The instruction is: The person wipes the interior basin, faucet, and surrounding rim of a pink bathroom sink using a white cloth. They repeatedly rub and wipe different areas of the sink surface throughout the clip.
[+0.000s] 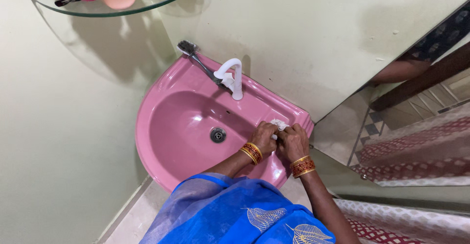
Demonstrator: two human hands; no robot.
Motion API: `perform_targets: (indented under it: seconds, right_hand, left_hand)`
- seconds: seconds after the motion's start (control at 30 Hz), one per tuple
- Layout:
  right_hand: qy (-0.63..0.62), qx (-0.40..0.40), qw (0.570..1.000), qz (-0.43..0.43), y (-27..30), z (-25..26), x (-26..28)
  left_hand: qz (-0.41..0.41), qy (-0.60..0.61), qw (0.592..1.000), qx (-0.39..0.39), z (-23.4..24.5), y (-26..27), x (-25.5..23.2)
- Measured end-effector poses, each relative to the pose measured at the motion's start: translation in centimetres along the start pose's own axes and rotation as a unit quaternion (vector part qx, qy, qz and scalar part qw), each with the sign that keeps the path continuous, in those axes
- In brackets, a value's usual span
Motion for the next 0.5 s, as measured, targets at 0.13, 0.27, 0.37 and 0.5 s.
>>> perform_targets:
  seconds: [0.13,0.27,0.37,0.5]
  right_hand:
    - [-0.041,0.009,0.998,-0.044,0.6,-0.2,0.3]
    - [-0.031,-0.027,0.998,-0.052,1.4,0.3,1.5]
    - [0.017,-0.040,0.999,-0.031,0.8,-0.1,1.8]
    - [0.028,-0.018,0.998,-0.051,-0.1,-1.5,-0.1]
  left_hand:
    - [0.015,0.023,0.998,0.053,-1.2,-0.8,1.2]
    - [-0.004,0.002,0.999,0.050,-1.0,-0.3,0.8]
    - [-0.044,-0.079,0.995,-0.039,0.6,1.0,-1.2]
    - [-0.034,-0.172,0.984,0.015,0.9,0.2,-2.0]
Point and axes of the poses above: each hand's wrist, its own y-axis away from the middle knuckle, its own z-axis out of the back of the hand, x = y × z, the point moved 6 cm from there along -y, towards the middle knuckle, and after that the axes turned 13 degrees about -y, right-handed, at the moved point
